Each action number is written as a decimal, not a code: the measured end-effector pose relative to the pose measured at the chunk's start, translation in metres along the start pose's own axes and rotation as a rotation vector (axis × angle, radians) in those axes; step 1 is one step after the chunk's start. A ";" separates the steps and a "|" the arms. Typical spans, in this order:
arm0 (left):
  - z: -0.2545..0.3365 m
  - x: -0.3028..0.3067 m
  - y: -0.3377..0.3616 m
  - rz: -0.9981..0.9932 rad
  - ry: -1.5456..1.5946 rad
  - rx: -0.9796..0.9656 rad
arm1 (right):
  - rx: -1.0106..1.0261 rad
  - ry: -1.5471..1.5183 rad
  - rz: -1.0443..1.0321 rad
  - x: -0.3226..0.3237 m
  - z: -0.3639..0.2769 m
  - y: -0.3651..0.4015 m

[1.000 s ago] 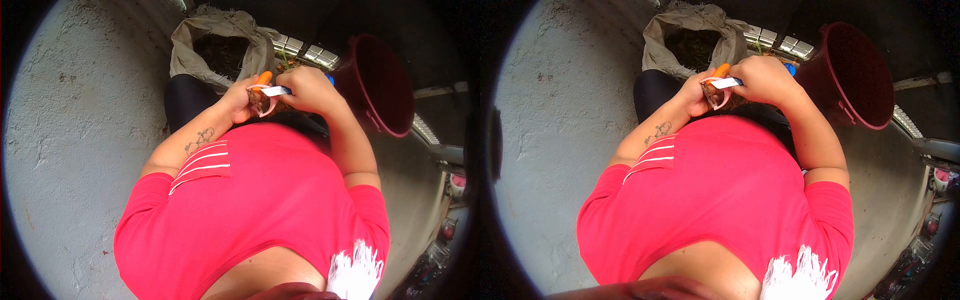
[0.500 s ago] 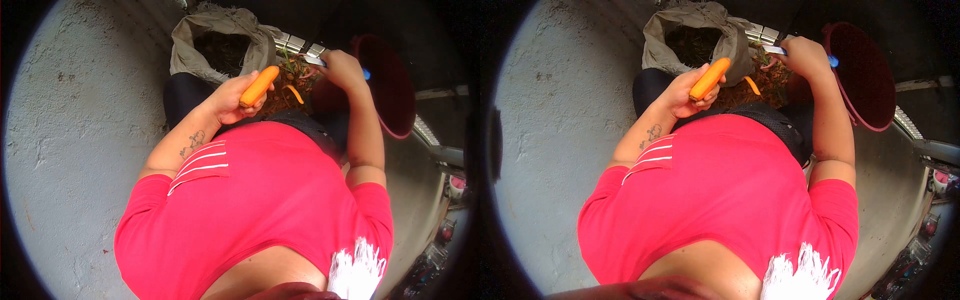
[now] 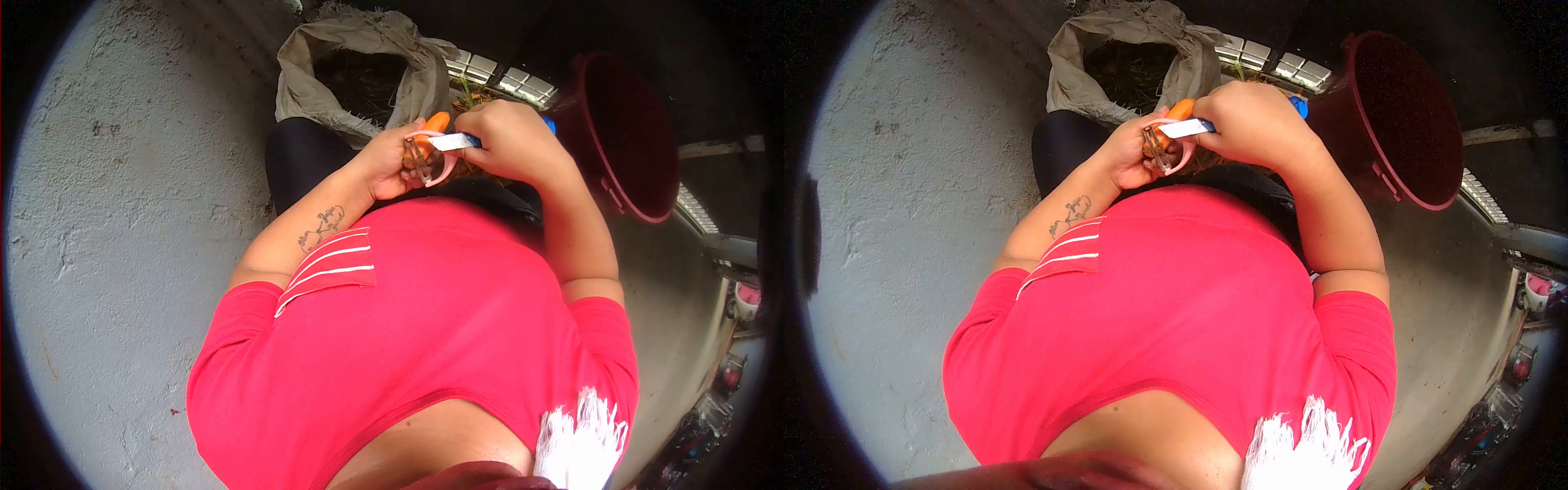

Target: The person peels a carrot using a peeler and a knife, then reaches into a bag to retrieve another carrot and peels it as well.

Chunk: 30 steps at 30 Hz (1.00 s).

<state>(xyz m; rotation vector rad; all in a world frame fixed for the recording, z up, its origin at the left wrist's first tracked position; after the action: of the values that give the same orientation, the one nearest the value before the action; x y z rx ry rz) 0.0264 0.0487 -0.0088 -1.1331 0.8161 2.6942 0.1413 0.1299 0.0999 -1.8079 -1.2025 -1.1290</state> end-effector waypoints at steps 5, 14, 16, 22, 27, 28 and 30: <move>0.006 -0.003 0.015 -0.116 -0.099 -0.060 | -0.054 -0.014 0.039 0.016 0.023 0.005; 0.013 0.002 0.019 -0.295 0.174 -0.042 | -0.414 0.164 0.059 0.015 0.098 0.022; 0.012 -0.004 0.019 -0.199 0.207 -0.034 | -0.450 0.113 0.067 0.014 0.095 0.027; -0.002 0.020 -0.004 -0.235 0.086 -0.106 | -0.500 0.037 0.028 0.014 0.079 0.034; 0.005 0.014 0.003 -0.004 -0.050 -0.212 | -0.477 0.035 0.085 0.020 0.066 0.040; 0.005 0.014 0.003 0.001 -0.045 -0.215 | -0.465 0.033 0.090 0.022 0.061 0.039; 0.003 0.016 0.003 -0.061 -0.033 -0.192 | -0.441 0.027 0.097 0.026 0.048 0.038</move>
<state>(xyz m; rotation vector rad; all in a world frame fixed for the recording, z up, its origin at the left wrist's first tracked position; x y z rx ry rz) 0.0119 0.0460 -0.0171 -1.1257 0.5180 2.7801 0.1958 0.1682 0.1019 -2.1381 -0.8847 -1.4394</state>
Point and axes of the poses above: each hand's wrist, its own y-axis away from the middle knuckle, its own x-axis out of the back of the hand, z = x × y, the point moved 5 cm from there along -y, towards the middle knuckle, and after that the axes turned 8 degrees about -y, right-handed, at the moved point
